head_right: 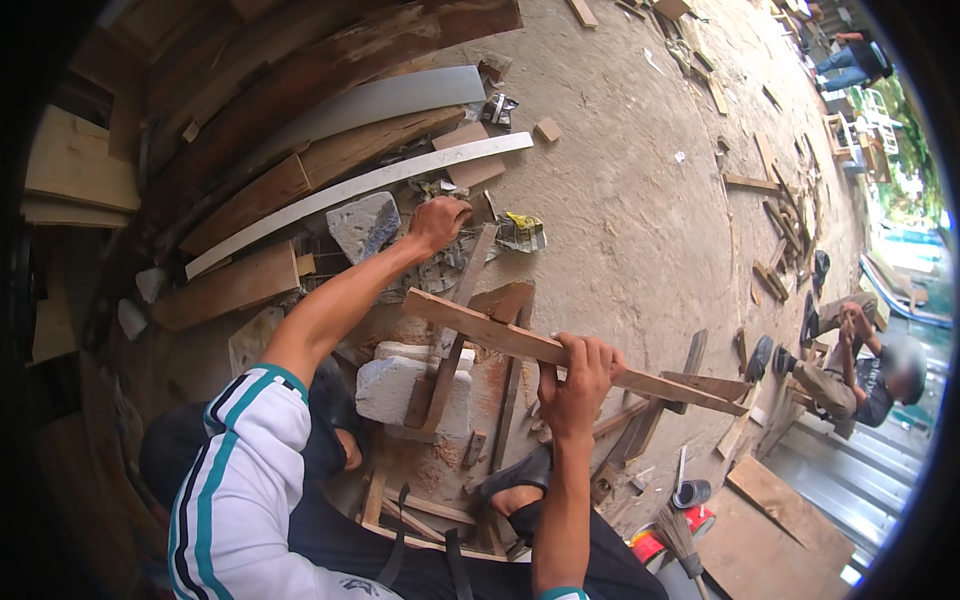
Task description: The person sits on the floor and assembles a small wooden frame using a hammer and nails. They position wooden pieces on concrete blocks, insert nails, and hammer them to secure the joints.
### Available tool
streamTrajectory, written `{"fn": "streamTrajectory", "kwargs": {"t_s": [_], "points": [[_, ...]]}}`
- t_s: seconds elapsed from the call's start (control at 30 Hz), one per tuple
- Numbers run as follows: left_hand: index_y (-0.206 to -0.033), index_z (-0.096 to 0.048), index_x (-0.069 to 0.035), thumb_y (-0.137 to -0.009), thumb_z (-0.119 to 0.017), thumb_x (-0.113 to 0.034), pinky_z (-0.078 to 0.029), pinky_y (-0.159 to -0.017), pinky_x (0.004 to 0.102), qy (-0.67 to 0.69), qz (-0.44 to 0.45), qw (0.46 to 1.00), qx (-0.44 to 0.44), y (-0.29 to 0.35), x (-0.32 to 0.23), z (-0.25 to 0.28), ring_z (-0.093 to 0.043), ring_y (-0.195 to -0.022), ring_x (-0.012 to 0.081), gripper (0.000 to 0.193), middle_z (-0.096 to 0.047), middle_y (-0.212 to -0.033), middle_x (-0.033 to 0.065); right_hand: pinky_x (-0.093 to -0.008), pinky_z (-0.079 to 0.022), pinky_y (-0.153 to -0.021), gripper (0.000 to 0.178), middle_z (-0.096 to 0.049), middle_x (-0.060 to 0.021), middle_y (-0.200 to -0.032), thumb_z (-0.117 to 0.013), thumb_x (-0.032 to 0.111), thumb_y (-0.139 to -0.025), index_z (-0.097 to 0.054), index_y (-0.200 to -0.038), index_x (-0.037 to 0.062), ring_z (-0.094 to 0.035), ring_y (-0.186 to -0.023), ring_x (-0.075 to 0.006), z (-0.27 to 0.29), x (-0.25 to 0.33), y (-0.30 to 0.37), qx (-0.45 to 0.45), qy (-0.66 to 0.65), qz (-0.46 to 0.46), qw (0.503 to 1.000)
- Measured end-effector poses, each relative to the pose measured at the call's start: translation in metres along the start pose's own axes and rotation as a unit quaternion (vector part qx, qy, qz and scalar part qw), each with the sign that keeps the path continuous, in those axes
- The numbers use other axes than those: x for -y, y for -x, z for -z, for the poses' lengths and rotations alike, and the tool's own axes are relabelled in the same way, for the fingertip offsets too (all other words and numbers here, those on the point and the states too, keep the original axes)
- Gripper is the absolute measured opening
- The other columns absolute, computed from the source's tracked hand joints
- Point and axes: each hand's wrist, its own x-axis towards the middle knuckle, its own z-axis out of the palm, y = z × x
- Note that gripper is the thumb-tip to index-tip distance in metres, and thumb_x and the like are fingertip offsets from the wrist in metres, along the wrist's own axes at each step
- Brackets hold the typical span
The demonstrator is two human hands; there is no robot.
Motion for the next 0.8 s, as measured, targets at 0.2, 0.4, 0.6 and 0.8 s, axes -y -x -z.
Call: {"fn": "streamTrajectory", "kwargs": {"t_s": [0.2,0.4,0.6,0.8], "points": [[-0.094,-0.075,-0.007,-0.084,-0.069,-0.024,-0.055,-0.078,0.0418,0.090,0.150,0.984,0.041,-0.003,-0.009,0.008,-0.069,-0.086,0.0340,0.020,-0.073,-0.092,0.0139,-0.0402,-0.032,-0.095,0.032,-0.058,-0.0059,-0.090,-0.076,0.010,-0.071,-0.059,-0.099,0.0105,-0.055,-0.095,-0.0267,0.002,0.000,-0.002,0.001,0.012,0.003,1.000],[-0.088,-0.074,-0.006,-0.082,-0.066,-0.017,-0.054,-0.074,0.0472,-0.023,0.081,0.989,0.120,0.014,0.003,-0.012,-0.069,-0.082,0.0351,0.014,-0.070,-0.083,0.0185,-0.0402,-0.032,-0.095,0.033,-0.058,-0.0061,-0.089,-0.076,0.010,-0.071,-0.059,-0.100,0.0104,-0.055,-0.095,-0.0267,-0.002,0.000,-0.005,0.003,0.011,0.008,1.000],[-0.080,-0.069,-0.004,-0.080,-0.058,-0.009,-0.056,-0.073,0.0456,-0.118,-0.062,0.988,0.076,0.017,0.002,-0.023,-0.066,-0.089,0.0347,0.013,-0.065,-0.087,0.0168,-0.0407,-0.032,-0.095,0.033,-0.058,-0.0057,-0.089,-0.076,0.011,-0.071,-0.059,-0.100,0.0108,-0.055,-0.094,-0.0266,-0.003,-0.003,-0.005,0.003,0.011,0.007,1.000],[-0.086,-0.070,0.000,-0.080,-0.057,-0.006,-0.057,-0.074,0.0414,-0.191,-0.140,0.961,0.146,0.007,0.005,-0.024,-0.066,-0.091,0.0334,0.015,-0.066,-0.094,0.0183,-0.0409,-0.031,-0.096,0.032,-0.057,-0.0053,-0.088,-0.075,0.012,-0.072,-0.059,-0.100,0.0108,-0.055,-0.094,-0.0262,-0.001,-0.001,-0.005,0.004,0.009,0.006,1.000]]}}
